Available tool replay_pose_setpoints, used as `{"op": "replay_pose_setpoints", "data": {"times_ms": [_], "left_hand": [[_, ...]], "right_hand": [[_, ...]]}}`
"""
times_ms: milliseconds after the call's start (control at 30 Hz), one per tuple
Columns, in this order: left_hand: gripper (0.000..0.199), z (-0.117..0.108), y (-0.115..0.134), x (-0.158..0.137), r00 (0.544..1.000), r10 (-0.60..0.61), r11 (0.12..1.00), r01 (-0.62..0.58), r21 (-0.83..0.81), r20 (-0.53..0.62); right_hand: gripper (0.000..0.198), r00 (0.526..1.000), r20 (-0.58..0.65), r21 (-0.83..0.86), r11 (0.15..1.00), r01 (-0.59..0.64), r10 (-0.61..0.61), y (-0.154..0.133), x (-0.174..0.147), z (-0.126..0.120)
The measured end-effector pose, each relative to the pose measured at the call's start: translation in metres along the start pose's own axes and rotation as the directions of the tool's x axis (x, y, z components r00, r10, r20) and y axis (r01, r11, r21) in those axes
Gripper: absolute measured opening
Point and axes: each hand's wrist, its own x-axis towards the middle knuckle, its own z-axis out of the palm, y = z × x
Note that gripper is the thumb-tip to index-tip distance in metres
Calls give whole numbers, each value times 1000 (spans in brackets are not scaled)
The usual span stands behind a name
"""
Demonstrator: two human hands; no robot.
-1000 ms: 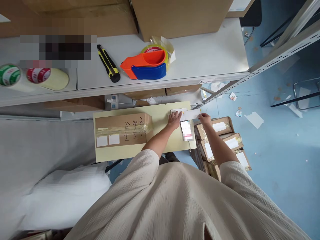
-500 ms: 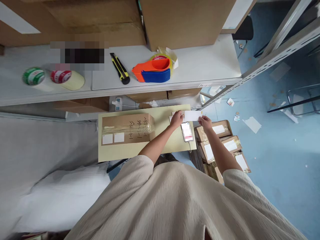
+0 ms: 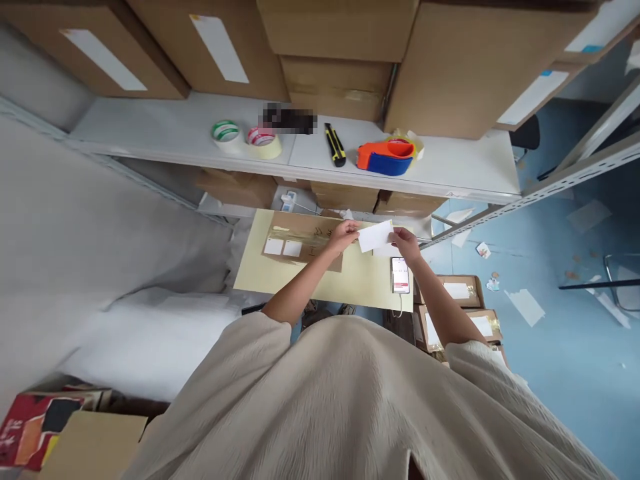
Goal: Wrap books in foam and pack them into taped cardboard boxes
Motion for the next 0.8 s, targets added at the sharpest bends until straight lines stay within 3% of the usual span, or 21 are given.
{"op": "replay_pose_setpoints", "data": {"times_ms": [100, 167, 267, 400, 600, 800], "left_hand": [[29, -35, 4, -19, 998, 35, 999, -37, -37, -52], [31, -54, 5, -29, 993, 77, 994, -84, -75, -90], [36, -77, 7, -41, 987, 119, 984, -131, -121, -103], [35, -101, 12, -54, 985, 139, 969, -156, -190, -98], [34, -136, 16, -67, 991, 120, 955, -133, -267, -64], [39, -167, 9, -61, 994, 104, 960, -110, -256, -36]], "right_hand": [[41, 968, -40, -184, 954, 237, -248, -30, -10, 38], [35, 931, 57, -235, 901, 364, -361, -50, -22, 69], [28, 882, 278, -202, 874, 441, -381, -76, -41, 118], [19, 867, 355, -238, 863, 445, -349, -93, -60, 166], [16, 857, 359, -301, 824, 480, -369, -102, -71, 195], [14, 852, 372, -320, 811, 489, -367, -107, -76, 218]]}}
